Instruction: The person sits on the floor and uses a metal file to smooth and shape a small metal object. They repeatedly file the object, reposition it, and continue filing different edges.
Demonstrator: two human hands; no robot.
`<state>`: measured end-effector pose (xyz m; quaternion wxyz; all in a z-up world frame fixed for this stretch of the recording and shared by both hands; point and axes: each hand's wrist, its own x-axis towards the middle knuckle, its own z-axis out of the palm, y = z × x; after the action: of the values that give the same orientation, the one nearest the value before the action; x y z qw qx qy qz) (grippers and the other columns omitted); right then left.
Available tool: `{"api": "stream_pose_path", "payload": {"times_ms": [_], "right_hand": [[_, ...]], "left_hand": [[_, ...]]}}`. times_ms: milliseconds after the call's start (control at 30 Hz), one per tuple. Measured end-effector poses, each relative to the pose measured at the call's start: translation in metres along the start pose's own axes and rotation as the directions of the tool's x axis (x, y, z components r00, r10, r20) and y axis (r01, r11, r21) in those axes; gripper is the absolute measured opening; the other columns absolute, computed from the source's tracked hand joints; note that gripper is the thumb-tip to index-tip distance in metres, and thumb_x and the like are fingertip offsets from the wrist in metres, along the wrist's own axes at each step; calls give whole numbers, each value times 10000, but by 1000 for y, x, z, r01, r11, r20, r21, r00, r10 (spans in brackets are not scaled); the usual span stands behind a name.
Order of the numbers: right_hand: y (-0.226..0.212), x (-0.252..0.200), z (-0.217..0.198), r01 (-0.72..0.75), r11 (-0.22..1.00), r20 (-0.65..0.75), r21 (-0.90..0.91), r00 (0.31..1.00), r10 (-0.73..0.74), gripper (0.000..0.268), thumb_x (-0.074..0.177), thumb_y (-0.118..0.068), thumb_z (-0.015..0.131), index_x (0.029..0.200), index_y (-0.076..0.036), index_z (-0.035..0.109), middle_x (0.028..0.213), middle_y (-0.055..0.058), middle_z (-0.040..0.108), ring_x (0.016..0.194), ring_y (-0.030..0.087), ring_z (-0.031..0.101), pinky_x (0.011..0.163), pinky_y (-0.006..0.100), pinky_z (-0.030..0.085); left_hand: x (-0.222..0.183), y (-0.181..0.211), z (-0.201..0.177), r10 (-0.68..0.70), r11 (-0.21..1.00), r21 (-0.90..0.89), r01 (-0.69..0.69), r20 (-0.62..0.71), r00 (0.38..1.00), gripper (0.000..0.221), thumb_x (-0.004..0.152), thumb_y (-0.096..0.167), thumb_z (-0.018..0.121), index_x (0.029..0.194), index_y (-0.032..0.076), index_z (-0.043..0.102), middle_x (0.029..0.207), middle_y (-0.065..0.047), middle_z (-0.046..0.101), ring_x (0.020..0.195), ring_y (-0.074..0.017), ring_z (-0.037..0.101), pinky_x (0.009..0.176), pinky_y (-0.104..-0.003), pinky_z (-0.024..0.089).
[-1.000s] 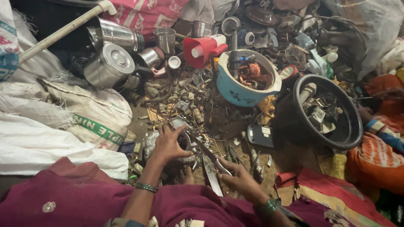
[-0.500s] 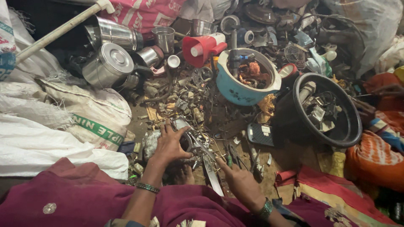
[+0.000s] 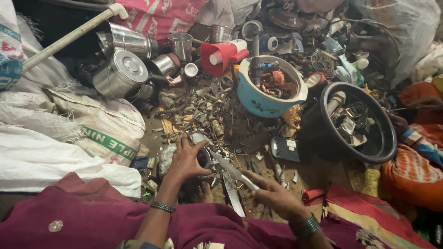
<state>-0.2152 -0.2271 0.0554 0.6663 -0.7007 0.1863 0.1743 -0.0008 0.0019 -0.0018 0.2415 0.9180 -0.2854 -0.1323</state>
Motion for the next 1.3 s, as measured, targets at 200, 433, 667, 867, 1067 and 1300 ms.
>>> {"api": "stream_pose_path", "payload": {"times_ms": [200,433,667,867,1067,1300], "right_hand": [[-2,4,10,-113,870,-43,480,987,152,623,865,-36,651,1475,-23,526,958,37,715,603,49,526,440,161,405],[27,12,28,-102,952,-225,-290,974,36,598,946,-153,670,1528,-161,530,808,74,663,545,113,533,453,261,457],[31,11,45,40,370,-110,-928,920,-376,634,947,-100,624,1546,-117,419,1069,82,676,744,228,709,619,345,609],[20,1,40,91,26,64,-996,847,-527,790,768,111,623,1512,-28,400,1238,125,641,740,230,687,600,327,604],[24,9,35,65,413,-175,-909,837,-519,575,889,-120,690,1448,-148,559,1033,67,729,792,191,702,673,349,574],[25,10,-1,389,831,43,-399,913,-407,392,1097,-257,484,1406,-51,607,1195,54,742,792,72,622,646,225,536]], "left_hand": [[3,-4,4,41,998,-36,-43,-47,998,1112,445,470,985,1445,375,507,1594,-354,156,1475,-573,159,1131,-615,376],[7,-4,7,18,1000,-5,-19,-19,1000,1113,450,454,992,1446,390,501,1597,-352,119,1462,-589,157,1125,-614,369],[7,-5,6,4,1000,-17,-5,-20,1000,1104,456,451,984,1447,386,504,1583,-336,177,1463,-586,182,1109,-613,402],[6,-6,5,2,1000,-13,-2,-21,1000,1105,456,460,994,1445,366,510,1599,-346,120,1456,-584,157,1112,-607,382],[6,-6,5,-5,999,-45,1,-82,997,1101,444,485,969,1441,363,517,1588,-353,177,1466,-543,215,1099,-572,423],[9,-11,9,29,999,-36,-31,-61,998,1147,416,532,978,1452,382,507,1579,-365,178,1453,-561,216,1111,-581,400]]}}
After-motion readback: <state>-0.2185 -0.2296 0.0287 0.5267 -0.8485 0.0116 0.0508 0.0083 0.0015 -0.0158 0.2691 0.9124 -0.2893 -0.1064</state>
